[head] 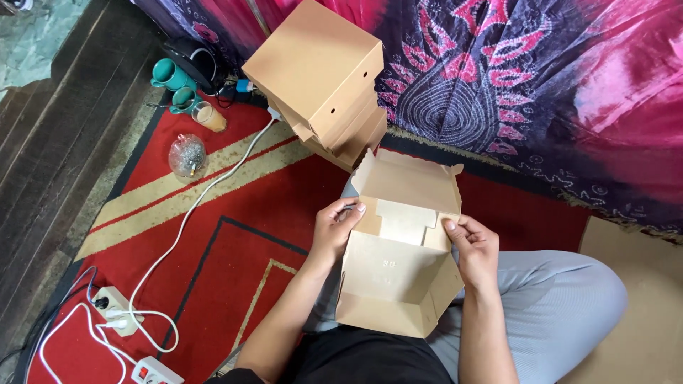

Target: Folding and assembling cardboard boxes from flat sheets.

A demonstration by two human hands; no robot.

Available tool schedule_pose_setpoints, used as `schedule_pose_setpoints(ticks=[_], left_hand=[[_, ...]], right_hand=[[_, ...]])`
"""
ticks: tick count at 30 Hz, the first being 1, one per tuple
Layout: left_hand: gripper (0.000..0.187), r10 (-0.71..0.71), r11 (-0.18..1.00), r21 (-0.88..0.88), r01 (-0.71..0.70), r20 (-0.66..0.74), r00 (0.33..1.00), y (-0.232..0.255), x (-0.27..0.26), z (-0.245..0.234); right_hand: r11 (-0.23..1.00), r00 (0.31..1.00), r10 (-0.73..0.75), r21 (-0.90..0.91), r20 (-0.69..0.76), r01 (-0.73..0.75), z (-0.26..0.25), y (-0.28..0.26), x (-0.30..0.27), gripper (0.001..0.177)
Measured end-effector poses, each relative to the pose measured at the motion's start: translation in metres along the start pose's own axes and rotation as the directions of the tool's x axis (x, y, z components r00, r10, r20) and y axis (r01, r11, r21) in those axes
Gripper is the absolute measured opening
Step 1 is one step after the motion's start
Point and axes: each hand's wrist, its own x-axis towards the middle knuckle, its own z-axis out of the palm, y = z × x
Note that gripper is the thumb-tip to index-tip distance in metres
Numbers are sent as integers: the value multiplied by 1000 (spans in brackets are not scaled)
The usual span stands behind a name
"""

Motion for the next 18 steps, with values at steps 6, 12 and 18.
schedule_pose_setpoints(ticks=[6,12,18], left_hand=[[21,-36,997,64,36,4,999,-15,14,-9],[23,-12,986,167,17,-34,999,-49,29,-26],[22,-19,989,145,30,-79,997,-58,36,-16]], right_hand=[[991,999,35,-128,33,-31,7,1,9,34],[979,999,53,-197,7,-51,12,19,9,38],[986,982,157,-74,107,-149,15,4,16,19]])
